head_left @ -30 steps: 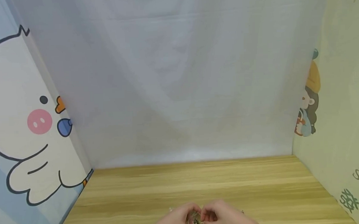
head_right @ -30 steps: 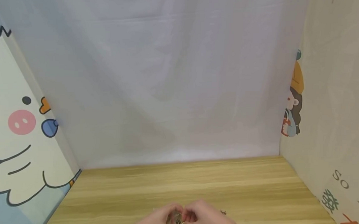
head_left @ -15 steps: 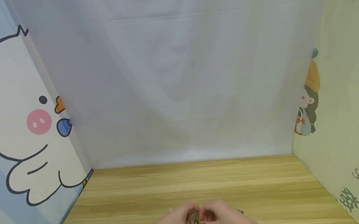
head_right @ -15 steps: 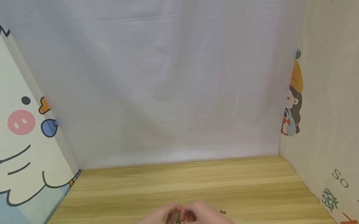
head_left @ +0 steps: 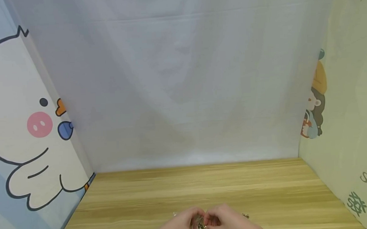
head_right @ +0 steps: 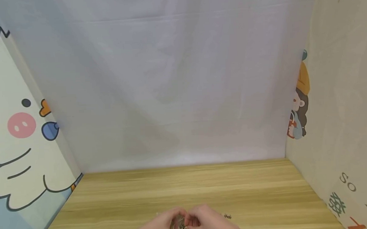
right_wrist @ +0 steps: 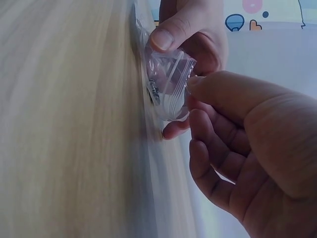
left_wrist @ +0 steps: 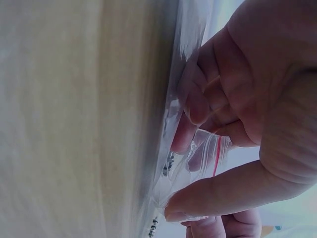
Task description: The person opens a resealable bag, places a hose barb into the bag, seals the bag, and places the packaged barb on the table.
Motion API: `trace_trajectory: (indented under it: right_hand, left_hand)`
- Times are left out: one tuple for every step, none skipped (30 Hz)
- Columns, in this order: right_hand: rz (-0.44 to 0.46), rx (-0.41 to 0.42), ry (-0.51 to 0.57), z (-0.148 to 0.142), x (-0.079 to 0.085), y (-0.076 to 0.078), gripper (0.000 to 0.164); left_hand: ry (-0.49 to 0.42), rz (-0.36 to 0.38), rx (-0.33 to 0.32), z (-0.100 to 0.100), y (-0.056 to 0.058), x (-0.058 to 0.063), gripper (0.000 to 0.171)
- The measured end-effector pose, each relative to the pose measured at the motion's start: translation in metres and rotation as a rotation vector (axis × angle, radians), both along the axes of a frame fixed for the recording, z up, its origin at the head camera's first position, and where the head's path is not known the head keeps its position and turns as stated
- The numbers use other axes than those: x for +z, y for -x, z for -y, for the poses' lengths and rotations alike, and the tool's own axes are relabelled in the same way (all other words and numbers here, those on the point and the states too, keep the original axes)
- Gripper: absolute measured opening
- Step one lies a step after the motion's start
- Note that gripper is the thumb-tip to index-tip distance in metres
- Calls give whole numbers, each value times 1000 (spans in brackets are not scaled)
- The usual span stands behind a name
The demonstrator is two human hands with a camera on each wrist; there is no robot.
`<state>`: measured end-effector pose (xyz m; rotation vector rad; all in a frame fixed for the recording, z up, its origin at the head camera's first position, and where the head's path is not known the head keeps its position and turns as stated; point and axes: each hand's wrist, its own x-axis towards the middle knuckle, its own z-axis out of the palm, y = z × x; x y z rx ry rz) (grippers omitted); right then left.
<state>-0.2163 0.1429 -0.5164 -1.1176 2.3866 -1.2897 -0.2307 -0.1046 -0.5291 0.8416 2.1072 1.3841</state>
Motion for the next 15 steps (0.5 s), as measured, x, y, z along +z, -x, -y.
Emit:
trace_trajectory:
  right_hand:
    - [-2,3,3,0,0,0,5]
    - [-8,5,5,0,0,0,5]
    - [-13,6,7,0,0,-1,5]
    - [-15,6,9,0,0,-1,6]
    - [-13,6,12,0,1,-1,6]
    - [-4,6,16,-1,1,-1,6]
    - [8,4,21,-1,1,-1,6]
    - [21,1,23,-1,1,-1,6]
    - [36,-2,27,-1,1,-1,6]
    - [51,-4,30,-1,2,-1,6]
    - [62,-6,33,-1,2,-1,6]
    - [71,-8,35,-1,2,0,5]
    - [72,-11,33,-1,2,0,5]
    - [70,-13,31,-2,2,0,6]
    - [62,-15,28,-2,2,0,6]
  left_hand:
    - [4,-2,-3,0,0,0,47]
    - [17,-16,-16,0,1,0,47]
    - [20,-18,-19,0,1,0,47]
    - [23,-18,-20,0,1,0,47]
    - [27,-16,-20,0,1,0,47]
    - [24,-12,-18,0,2,0,47]
    - [21,-11,-18,0,2,0,47]
    - [17,-9,-18,0,2,0,46]
    - [5,1,-9,-1,2,0,46]
    - [4,0,-11,0,2,0,46]
    - [2,-1,-14,0,2,0,47]
    - [10,-13,-27,0,3,-1,47]
    - [22,-31,-41,1,4,-2,47]
    - [23,-39,-47,1,4,-2,48]
    - [27,-45,-50,1,5,-3,48]
